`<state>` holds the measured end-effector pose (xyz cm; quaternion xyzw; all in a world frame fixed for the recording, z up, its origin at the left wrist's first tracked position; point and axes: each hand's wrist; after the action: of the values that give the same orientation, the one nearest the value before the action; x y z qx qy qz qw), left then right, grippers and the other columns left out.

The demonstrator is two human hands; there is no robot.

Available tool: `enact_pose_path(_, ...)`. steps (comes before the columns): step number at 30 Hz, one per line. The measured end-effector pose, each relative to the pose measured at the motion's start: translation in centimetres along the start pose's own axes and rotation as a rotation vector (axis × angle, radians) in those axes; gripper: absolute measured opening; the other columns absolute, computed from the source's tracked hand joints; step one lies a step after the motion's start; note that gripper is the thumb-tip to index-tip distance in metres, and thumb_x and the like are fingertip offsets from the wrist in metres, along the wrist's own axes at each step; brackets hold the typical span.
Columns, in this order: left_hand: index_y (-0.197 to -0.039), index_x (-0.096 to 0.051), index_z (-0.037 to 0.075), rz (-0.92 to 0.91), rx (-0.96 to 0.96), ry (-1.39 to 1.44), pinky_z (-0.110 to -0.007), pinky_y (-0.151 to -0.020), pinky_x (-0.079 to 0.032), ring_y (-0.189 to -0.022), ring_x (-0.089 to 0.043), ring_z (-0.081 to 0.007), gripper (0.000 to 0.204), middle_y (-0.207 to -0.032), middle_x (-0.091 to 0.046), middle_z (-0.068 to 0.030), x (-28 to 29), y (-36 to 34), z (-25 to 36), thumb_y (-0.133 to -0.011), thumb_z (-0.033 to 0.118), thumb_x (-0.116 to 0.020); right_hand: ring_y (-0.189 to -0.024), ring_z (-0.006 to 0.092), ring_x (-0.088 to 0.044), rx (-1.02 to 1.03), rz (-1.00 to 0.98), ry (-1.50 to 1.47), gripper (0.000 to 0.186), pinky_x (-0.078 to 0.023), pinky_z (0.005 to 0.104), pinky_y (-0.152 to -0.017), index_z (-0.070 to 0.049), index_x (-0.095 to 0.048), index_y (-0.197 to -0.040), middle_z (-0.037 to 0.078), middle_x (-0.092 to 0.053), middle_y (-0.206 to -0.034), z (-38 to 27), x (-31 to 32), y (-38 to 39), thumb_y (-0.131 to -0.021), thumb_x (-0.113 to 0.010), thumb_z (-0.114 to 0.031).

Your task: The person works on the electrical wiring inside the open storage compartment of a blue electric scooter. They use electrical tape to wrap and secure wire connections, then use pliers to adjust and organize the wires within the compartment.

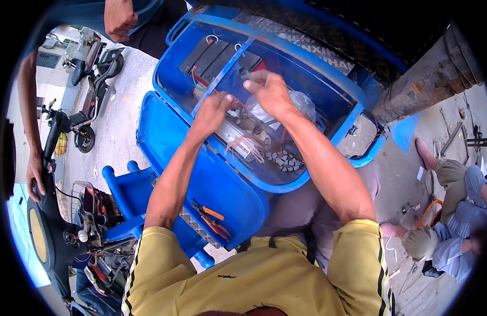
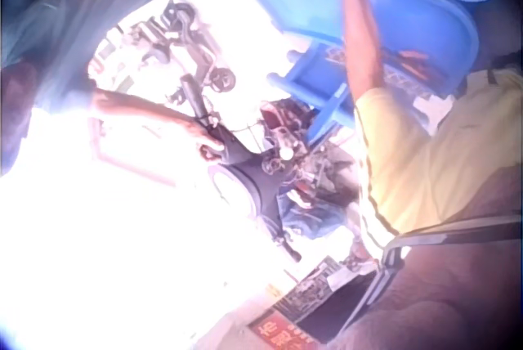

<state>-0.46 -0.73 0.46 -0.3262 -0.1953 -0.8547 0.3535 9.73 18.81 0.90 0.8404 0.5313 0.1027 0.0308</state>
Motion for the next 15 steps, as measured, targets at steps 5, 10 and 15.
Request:
enact_pose_path(5, -0.125, -0.068, -0.005, 0.146, 0.051, 0.156, -0.043, -0.095, -0.055, -0.106, -0.074, -0.0312, 0.044, -0.115, -0.077, -0.0208, 0.0, 0.7, 0.7, -0.115, 0.032, -0.048, -0.113, 0.0358, -0.073, 0.166, 0.042, 0.257, 0.036, -0.056, 0.0415, -0.098, 0.002, -0.072, -0.127, 0.022, -0.074, -0.123, -1.3, 0.4, 0.5, -0.097, -0.075, -0.018)
enact_pose_path(10, -0.135, -0.061, -0.007, 0.311, -0.083, 0.324, -0.039, -0.096, -0.057, -0.107, -0.074, -0.0252, 0.053, -0.120, -0.075, -0.0205, 0.5, 2.5, 2.8, -0.116, 0.041, -0.046, -0.112, 0.0363, -0.072, 0.445, -0.019, 0.207, 0.033, -0.056, 0.0431, -0.096, 0.002, -0.072, -0.126, 0.017, -0.073, -0.126, -1.0, 0.3, 1.2, -0.097, -0.074, -0.013)
enact_pose_path(15, -0.141, -0.057, -0.002, 0.435, -0.210, 0.582, -0.035, -0.089, -0.060, -0.109, -0.070, -0.0218, 0.053, -0.125, -0.070, -0.0177, 0.6, 2.8, 1.3, -0.113, 0.043, -0.053, -0.111, 0.0353, -0.072, 0.596, -0.049, 0.190, 0.030, -0.057, 0.0431, -0.094, -0.001, -0.073, -0.122, 0.012, -0.072, -0.125, -1.2, 0.0, 1.4, -0.095, -0.075, -0.011)
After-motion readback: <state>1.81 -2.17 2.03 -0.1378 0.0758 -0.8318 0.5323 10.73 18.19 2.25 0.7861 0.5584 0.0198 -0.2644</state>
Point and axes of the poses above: each hand's wrist, its own y-axis away from the middle knuckle, its own x-axis out of the back of the hand, z = x × y
